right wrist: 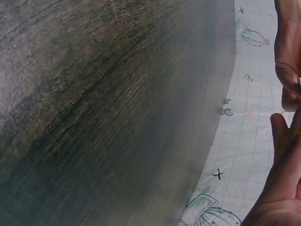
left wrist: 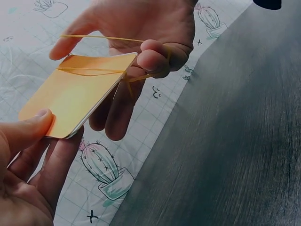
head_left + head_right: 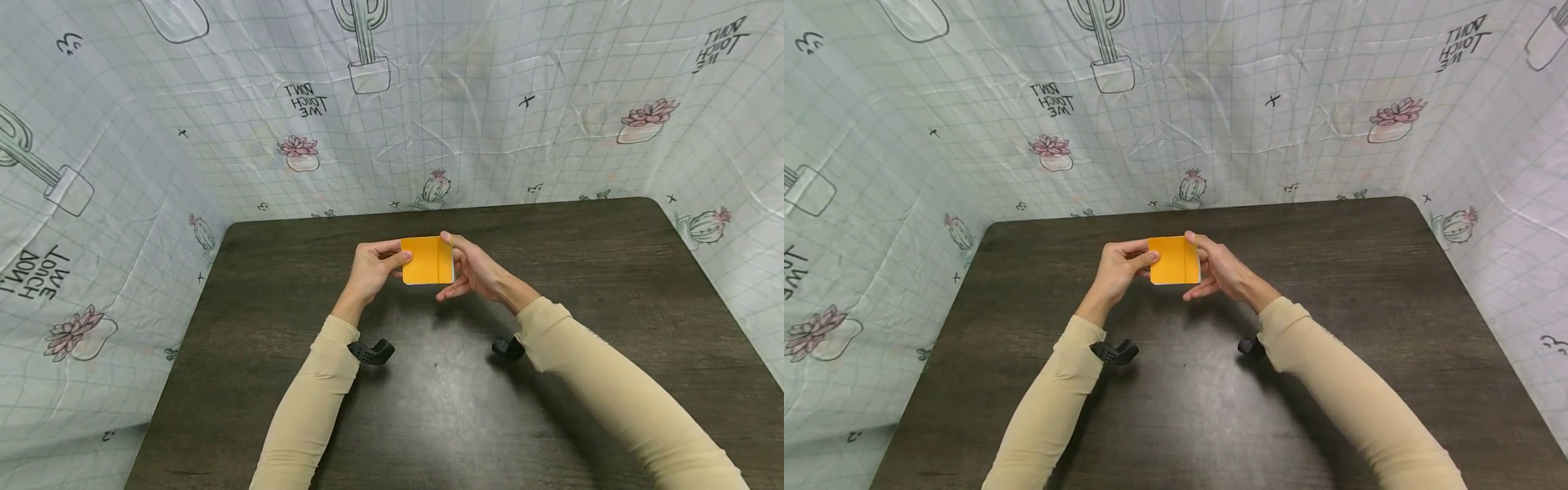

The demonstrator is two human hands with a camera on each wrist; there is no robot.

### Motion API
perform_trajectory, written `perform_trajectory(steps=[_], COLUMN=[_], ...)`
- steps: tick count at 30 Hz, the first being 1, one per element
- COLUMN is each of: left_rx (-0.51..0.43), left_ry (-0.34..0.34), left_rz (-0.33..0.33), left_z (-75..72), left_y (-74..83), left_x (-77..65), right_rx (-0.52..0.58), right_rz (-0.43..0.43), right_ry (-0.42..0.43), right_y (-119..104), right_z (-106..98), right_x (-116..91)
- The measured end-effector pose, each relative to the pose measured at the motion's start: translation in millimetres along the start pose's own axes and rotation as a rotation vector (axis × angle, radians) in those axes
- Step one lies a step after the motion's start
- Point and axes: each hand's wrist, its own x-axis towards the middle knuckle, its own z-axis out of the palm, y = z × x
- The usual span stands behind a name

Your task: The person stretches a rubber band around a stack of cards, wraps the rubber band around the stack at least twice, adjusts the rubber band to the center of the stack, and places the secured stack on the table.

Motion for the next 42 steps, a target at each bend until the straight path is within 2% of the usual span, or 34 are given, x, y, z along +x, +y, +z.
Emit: perform_trajectory(steps=[8,11,20,29,35,38,42], left_rx=[0.029,0.035,0.037,-0.008,-0.041,-0.093,-0.125], left_ry=[-0.058,-0.049,0.066,0.166,0.244,0.296,0.330], left_rz=[-0.002,-0.006,-0.036,-0.007,-0.004,0.012,0.045], left_z=[1.6,1.5,-0.1,2.2,4.3,-0.4,-10.1], left_y=[-1.4,-1.9,-6.6,-5.6,-4.8,1.6,12.9], left_x=[1.3,0.8,0.2,2.3,2.9,4.2,6.8], right_rx=[-0.022,-0.015,0.039,0.171,0.290,0.271,0.211], right_rz=[-0.013,-0.014,-0.043,-0.076,-0.136,-0.152,-0.118], right_ry=[0.006,0.017,0.140,0.192,0.251,0.290,0.319], right_y=[-2.7,-3.1,0.1,0.9,8.6,15.6,23.8], right_z=[1.2,3.2,12.0,11.5,18.8,20.9,16.5], right_x=[3.3,3.3,2.3,-1.1,-6.5,-7.6,-10.9])
